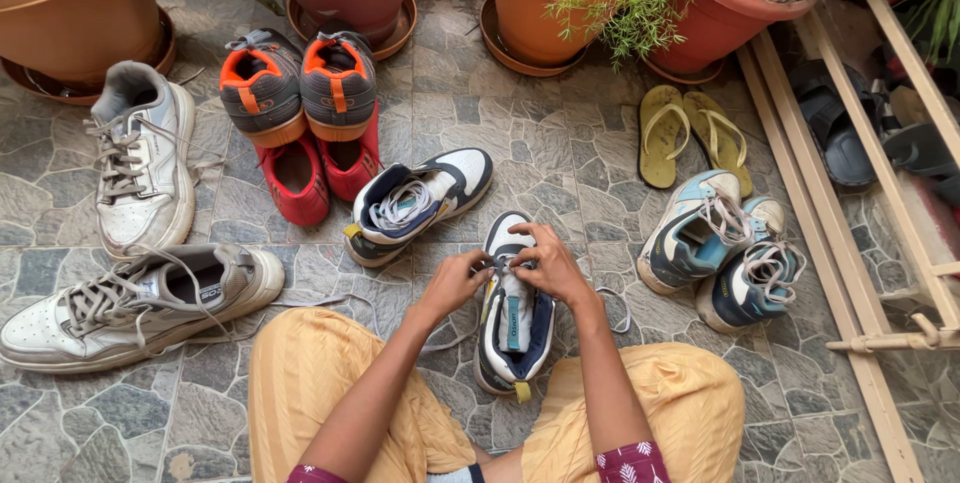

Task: The person sits on a tiled floor and laces a white and blue sneaker. They thread the laces through the eyelets, pull them tight, and tie a knot.

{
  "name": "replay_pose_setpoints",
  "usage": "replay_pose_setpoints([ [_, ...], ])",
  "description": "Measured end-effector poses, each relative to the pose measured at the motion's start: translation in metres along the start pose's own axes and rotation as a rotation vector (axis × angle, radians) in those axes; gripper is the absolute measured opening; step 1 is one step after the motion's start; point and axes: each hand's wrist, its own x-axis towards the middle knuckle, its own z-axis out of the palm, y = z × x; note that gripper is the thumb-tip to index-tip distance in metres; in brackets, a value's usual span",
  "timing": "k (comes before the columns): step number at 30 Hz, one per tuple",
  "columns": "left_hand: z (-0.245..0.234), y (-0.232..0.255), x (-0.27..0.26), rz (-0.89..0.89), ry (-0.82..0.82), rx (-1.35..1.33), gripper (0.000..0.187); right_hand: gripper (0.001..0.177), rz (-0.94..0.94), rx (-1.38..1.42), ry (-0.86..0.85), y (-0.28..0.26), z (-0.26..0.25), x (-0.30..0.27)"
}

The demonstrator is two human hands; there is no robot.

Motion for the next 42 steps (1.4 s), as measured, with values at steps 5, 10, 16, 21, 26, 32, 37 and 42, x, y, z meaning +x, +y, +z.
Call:
replay_pose_setpoints([
  [5,0.0,0.011,-0.004,0.233,0.074,0.211,0.017,0.016,0.001,0.075,-0.055,0.005,0.001,0.0],
  [10,0.01,0.005,-0.007,0.266,0.139,0.272,0.017,0.011,-0.005,0.02,0.031,0.002,0.012,0.004],
  [16,0.024,-0.022,0.014,-0.295,0.103,-0.438,0.029,0.012,-0.16,-0.084,0.071,-0.003,0.012,0.001],
  [21,0.034,-0.037,0.026,-0.498,-0.053,-0.445,0.038,0.01,-0.025,0.1,0.003,0.008,0.006,-0.001],
  [26,0.031,-0.044,0.034,-0.582,-0.252,-0.528,0.039,0.017,0.305,0.398,0.099,0.028,0.021,0.002],
  [32,0.026,-0.047,0.039,-0.542,-0.319,-0.629,0.02,0.02,0.204,0.293,-0.038,0.045,0.028,-0.001],
  [37,0.021,-0.045,0.037,-0.351,-0.329,-0.564,0.014,0.022,0.191,0.246,-0.14,0.049,0.026,0.001],
  [42,0.014,-0.031,0.032,-0.186,-0.24,-0.392,0.015,0.022,0.141,0.198,-0.111,0.038,0.023,-0.002],
])
